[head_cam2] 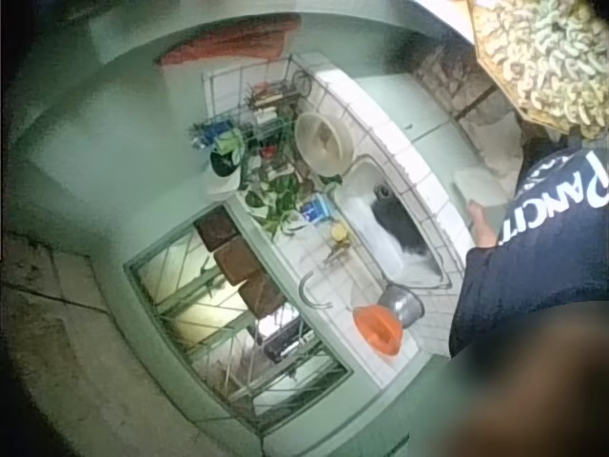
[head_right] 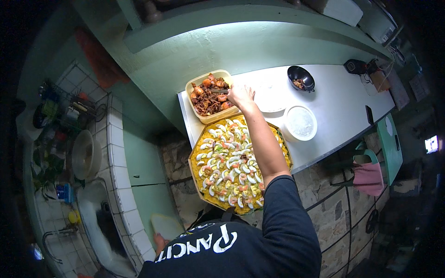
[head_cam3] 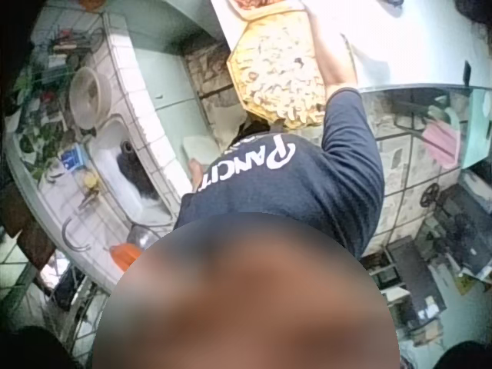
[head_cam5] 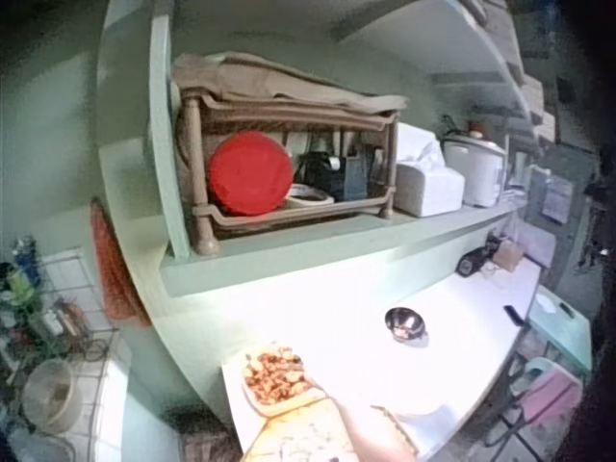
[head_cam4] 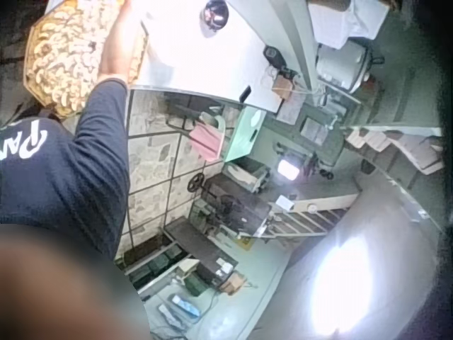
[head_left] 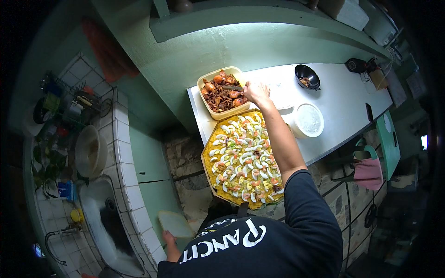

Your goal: The person uses tongs to place pink shrimp pieces onto a large yellow tray filled with pre-rolled sushi. They then open a container of cooked meat and continue placing pieces onto the tray using the tongs.

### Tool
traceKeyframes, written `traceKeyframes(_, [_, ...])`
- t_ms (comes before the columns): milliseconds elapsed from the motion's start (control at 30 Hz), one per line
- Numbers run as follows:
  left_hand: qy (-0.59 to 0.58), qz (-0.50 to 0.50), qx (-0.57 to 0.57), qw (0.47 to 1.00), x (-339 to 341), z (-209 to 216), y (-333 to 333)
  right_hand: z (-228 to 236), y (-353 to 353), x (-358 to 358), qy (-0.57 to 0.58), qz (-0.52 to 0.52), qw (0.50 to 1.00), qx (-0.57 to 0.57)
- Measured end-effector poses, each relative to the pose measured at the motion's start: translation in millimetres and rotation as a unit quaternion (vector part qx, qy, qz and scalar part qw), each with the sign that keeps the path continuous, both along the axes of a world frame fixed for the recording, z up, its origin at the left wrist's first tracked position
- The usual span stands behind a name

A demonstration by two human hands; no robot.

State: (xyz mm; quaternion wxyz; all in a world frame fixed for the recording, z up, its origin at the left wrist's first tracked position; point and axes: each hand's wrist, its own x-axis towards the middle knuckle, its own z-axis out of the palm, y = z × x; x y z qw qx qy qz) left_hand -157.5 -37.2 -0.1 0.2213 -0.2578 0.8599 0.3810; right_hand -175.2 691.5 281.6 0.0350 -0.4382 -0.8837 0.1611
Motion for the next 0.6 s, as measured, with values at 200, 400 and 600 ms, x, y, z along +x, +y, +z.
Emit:
traceKeyframes(200, [-0.004,0.008,-0.014,1.0,-6.0,-0.6,11.6,-25.3,-8.0,11.2,0.009,0.111,0.983,0.149])
traceKeyframes(400, [-0.004,-0.032,0.013,0.999,-7.7,-5.8,5.4,-14.7,-9.2,27.1,0.013,0.014,0.998,0.054])
traceKeyframes(600, [-0.011,-0.031,0.017,0.999,-15.5,-7.5,15.9,-1.7,-15.3,76.9,0.101,-0.008,0.993,0.061])
